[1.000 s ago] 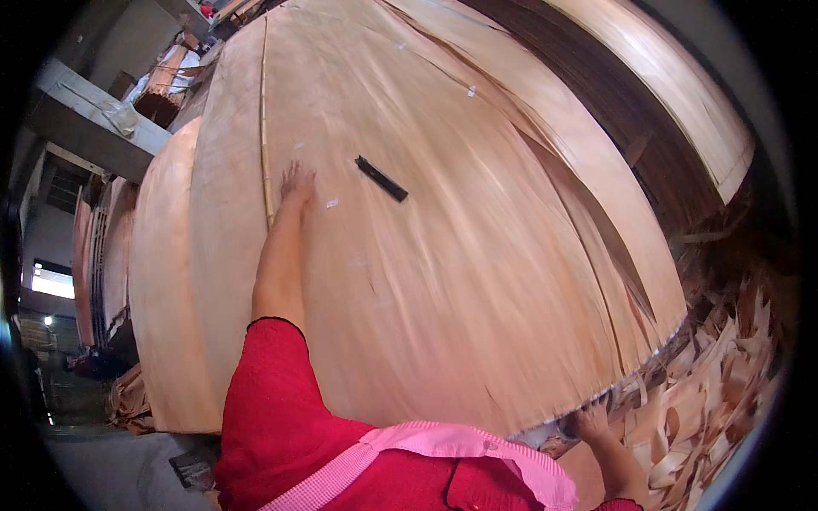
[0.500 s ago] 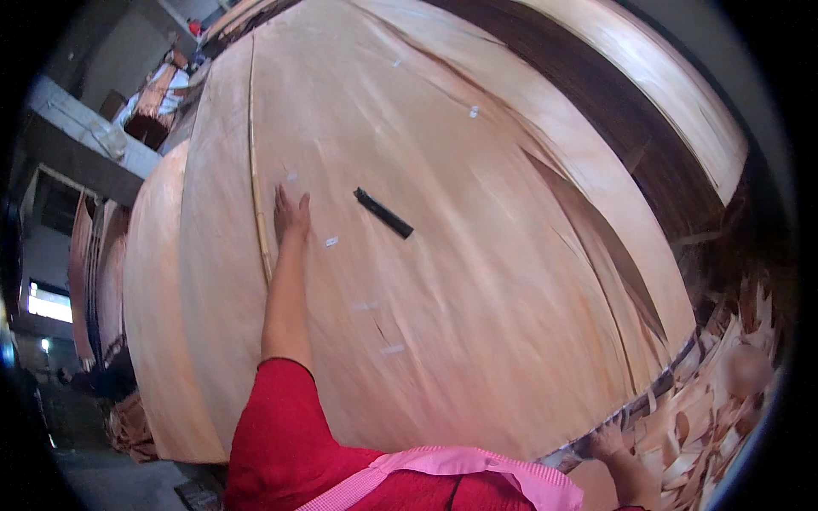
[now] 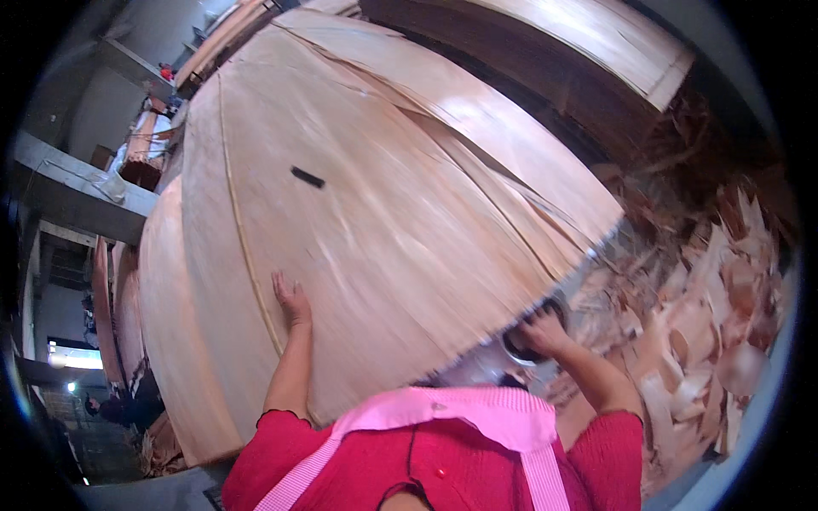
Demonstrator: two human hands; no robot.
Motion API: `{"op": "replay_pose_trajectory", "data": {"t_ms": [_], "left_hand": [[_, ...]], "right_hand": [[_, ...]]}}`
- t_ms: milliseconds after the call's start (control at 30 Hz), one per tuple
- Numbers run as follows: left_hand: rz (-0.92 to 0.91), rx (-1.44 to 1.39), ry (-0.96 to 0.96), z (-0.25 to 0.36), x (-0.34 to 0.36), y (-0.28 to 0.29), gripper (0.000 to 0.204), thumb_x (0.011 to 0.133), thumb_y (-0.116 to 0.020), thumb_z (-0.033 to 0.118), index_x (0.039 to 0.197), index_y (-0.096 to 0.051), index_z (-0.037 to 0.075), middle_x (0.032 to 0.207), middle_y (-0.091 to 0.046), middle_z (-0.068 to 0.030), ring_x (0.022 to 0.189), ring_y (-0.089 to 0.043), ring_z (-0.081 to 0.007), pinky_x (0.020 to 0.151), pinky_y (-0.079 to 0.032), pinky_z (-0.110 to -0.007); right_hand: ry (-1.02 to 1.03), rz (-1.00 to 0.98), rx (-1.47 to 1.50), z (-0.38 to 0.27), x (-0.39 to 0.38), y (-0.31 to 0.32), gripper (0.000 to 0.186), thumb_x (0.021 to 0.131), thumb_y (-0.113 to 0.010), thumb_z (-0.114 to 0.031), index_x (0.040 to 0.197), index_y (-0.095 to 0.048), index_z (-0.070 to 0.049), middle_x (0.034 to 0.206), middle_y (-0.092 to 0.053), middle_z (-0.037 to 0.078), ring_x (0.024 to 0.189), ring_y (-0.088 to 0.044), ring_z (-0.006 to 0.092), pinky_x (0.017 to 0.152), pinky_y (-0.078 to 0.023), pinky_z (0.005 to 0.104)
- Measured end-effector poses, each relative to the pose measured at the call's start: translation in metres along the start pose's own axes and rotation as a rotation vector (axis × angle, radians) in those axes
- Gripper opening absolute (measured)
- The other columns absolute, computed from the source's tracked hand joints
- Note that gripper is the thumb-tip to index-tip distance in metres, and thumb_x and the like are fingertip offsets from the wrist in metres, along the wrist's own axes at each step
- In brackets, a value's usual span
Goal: The person applies wood veneer to a larger panel, using a long stick to align the edges and a utility knife to trim excess material. They subsequently use a hand block to press and smooth the veneer onto the surface.
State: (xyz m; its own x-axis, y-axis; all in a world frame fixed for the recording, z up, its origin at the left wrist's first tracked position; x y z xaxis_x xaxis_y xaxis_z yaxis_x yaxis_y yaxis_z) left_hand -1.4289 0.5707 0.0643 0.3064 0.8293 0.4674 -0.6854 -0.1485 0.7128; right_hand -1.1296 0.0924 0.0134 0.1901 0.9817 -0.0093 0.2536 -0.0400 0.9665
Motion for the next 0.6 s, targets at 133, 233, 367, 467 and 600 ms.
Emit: {"op": "replay_pose_trajectory", "data": {"t_ms": [133,233,367,467,600], "left_hand": [[-0.097,0.043,-0.040,0.084,-0.123,0.047,0.047,0.074,-0.055,0.001,0.119,-0.043,0.001,0.133,-0.031,-0.0171,0.123,-0.028,-0.0335,0.101,-0.026,-0.040],[-0.200,0.078,-0.099,0.151,-0.196,0.075,0.046,0.074,-0.055,0.002,0.118,-0.045,0.002,0.132,-0.032,-0.0175,0.123,-0.028,-0.0337,0.101,-0.024,-0.041],[-0.260,0.059,-0.179,0.195,-0.256,0.101,0.045,0.075,-0.055,0.005,0.119,-0.045,0.003,0.131,-0.034,-0.0178,0.123,-0.028,-0.0342,0.102,-0.023,-0.041],[-0.325,0.115,-0.173,0.194,-0.291,0.111,0.045,0.076,-0.054,0.006,0.120,-0.045,0.004,0.131,-0.034,-0.0179,0.123,-0.028,-0.0344,0.102,-0.022,-0.042],[-0.335,0.061,-0.103,0.191,-0.312,0.121,0.044,0.077,-0.053,0.006,0.120,-0.046,0.004,0.132,-0.034,-0.0176,0.123,-0.029,-0.0335,0.102,-0.022,-0.042]], "right_hand": [[0.092,0.199,-0.017,0.003,-0.002,0.002,0.040,0.066,-0.057,-0.025,0.103,-0.053,-0.012,0.101,-0.049,0.019,0.090,-0.050,0.0359,0.072,-0.040,0.0471],[0.081,0.202,0.059,0.004,-0.006,0.010,0.040,0.069,-0.055,-0.024,0.108,-0.051,-0.016,0.099,-0.049,0.016,0.086,-0.051,0.0341,0.068,-0.041,0.0446],[0.060,0.369,0.117,-0.003,-0.008,0.026,0.035,0.065,-0.061,-0.023,0.100,-0.057,-0.022,0.094,-0.050,0.010,0.082,-0.052,0.0275,0.062,-0.044,0.0383],[0.049,0.438,0.181,-0.001,-0.012,0.028,0.026,0.065,-0.063,-0.024,0.090,-0.060,-0.022,0.088,-0.051,0.009,0.077,-0.052,0.0276,0.059,-0.045,0.0378],[0.003,0.533,0.310,0.003,-0.021,0.032,0.019,0.065,-0.063,-0.020,0.084,-0.062,-0.021,0.085,-0.051,0.009,0.076,-0.052,0.0288,0.061,-0.046,0.0366]]}}
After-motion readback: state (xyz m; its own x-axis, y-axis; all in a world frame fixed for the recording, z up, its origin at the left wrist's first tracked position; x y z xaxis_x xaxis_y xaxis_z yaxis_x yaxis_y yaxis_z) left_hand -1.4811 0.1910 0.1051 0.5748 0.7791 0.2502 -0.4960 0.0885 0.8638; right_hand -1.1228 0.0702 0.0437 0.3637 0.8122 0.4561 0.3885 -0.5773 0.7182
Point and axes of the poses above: each hand's wrist, its own x-axis towards the middle knuckle, its own y-axis out of the back of the hand, z = x × y, the point moved 3 cm from there along x, towards the middle knuckle
